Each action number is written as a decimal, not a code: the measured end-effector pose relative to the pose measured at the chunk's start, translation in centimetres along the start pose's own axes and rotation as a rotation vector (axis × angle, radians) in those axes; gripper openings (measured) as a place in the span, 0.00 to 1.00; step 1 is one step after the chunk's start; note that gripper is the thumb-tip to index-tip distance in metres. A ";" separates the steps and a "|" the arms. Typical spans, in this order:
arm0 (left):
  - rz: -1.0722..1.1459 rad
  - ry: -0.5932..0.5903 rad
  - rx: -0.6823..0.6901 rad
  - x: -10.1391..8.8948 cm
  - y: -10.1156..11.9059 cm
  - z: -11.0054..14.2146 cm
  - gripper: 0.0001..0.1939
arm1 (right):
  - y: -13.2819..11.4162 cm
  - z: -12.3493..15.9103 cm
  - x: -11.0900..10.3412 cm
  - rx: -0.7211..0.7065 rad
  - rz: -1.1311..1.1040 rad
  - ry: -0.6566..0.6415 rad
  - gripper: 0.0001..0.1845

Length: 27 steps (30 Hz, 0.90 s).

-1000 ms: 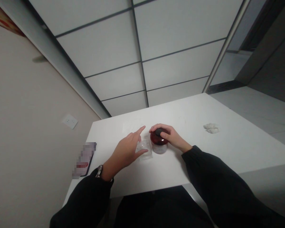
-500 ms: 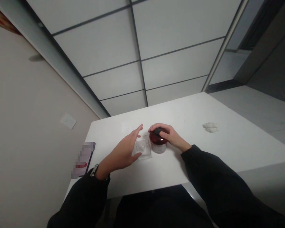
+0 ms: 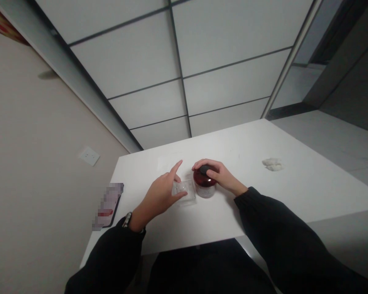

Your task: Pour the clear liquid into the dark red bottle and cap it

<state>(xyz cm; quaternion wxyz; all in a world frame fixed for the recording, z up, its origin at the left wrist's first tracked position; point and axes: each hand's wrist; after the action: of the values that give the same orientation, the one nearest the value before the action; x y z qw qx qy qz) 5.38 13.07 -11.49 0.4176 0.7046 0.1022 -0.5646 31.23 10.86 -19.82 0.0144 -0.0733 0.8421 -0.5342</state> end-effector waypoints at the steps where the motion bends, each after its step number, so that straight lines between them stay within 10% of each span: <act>1: 0.007 -0.019 0.021 -0.1 -0.1 0.0 0.49 | 0.0 0.0 0.0 0.001 -0.004 0.000 0.29; 7: 0.039 0.005 0.031 -0.3 0.3 0.0 0.48 | 0.3 0.0 0.1 0.006 -0.010 0.015 0.30; 12: -0.145 0.010 -0.147 0.4 0.9 -0.5 0.22 | 0.4 0.0 0.0 -0.004 -0.011 0.006 0.29; 21: -0.047 -0.035 -0.059 0.0 0.9 -0.7 0.08 | 0.5 0.1 0.0 0.007 -0.014 0.012 0.29; 27: -0.143 -0.002 -0.046 0.1 1.0 -0.8 0.17 | 0.4 0.1 0.0 -0.001 -0.013 0.008 0.29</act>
<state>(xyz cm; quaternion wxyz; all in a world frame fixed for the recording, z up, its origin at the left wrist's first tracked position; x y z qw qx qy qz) 6.63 12.98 -11.06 0.3925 0.6850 0.1648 -0.5913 31.21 10.97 -20.18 0.0074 -0.0767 0.8420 -0.5340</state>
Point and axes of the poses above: each hand's wrist, its own z-axis away from the middle knuckle, its own x-axis out of the palm, y = z × x, and after that the axes turned 2 degrees about y, right-handed
